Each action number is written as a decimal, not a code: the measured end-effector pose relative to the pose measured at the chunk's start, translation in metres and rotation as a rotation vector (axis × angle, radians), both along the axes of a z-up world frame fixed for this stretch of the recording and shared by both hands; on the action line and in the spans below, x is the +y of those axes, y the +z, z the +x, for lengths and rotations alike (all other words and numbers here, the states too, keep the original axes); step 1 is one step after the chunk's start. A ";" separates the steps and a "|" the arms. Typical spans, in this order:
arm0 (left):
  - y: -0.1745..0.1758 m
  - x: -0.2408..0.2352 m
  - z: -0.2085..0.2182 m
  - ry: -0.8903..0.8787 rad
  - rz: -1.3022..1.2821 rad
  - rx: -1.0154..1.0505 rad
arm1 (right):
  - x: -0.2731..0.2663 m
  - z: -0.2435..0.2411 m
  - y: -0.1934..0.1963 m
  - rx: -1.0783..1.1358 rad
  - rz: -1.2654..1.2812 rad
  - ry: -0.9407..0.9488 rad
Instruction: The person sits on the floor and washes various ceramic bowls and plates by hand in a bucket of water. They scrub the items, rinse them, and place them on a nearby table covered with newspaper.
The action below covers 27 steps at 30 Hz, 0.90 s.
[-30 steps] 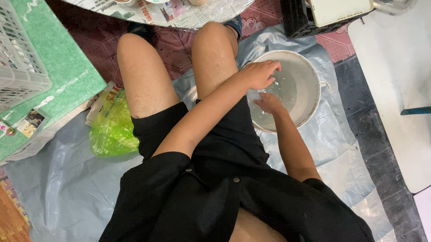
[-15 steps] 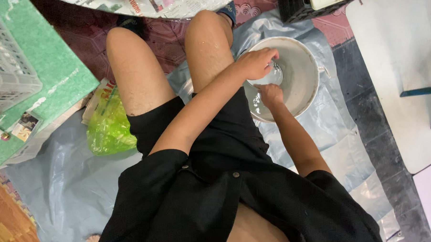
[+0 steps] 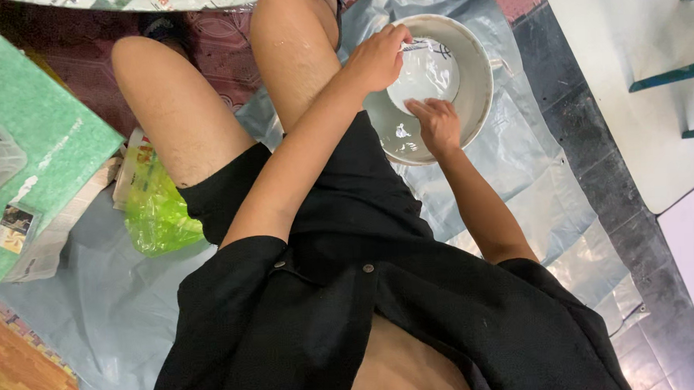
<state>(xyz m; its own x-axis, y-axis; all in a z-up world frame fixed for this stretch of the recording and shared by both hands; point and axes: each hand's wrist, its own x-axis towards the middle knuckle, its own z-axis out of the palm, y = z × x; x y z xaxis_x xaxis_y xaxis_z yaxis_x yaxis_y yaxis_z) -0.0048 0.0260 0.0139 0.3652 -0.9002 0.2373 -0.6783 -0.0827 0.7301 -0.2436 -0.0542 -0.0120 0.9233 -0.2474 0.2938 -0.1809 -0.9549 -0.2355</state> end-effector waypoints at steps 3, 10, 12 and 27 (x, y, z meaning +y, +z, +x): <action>-0.006 -0.002 -0.001 -0.013 0.018 -0.020 | 0.003 -0.007 0.014 -0.030 -0.025 0.007; -0.003 -0.001 -0.001 -0.009 0.099 -0.026 | 0.013 -0.016 0.032 -0.082 -0.030 -0.001; -0.003 -0.001 -0.001 -0.003 0.112 -0.026 | 0.017 -0.018 0.032 -0.061 -0.003 -0.038; -0.010 -0.004 -0.002 -0.010 0.141 -0.001 | 0.037 -0.007 0.037 -0.145 0.286 -0.112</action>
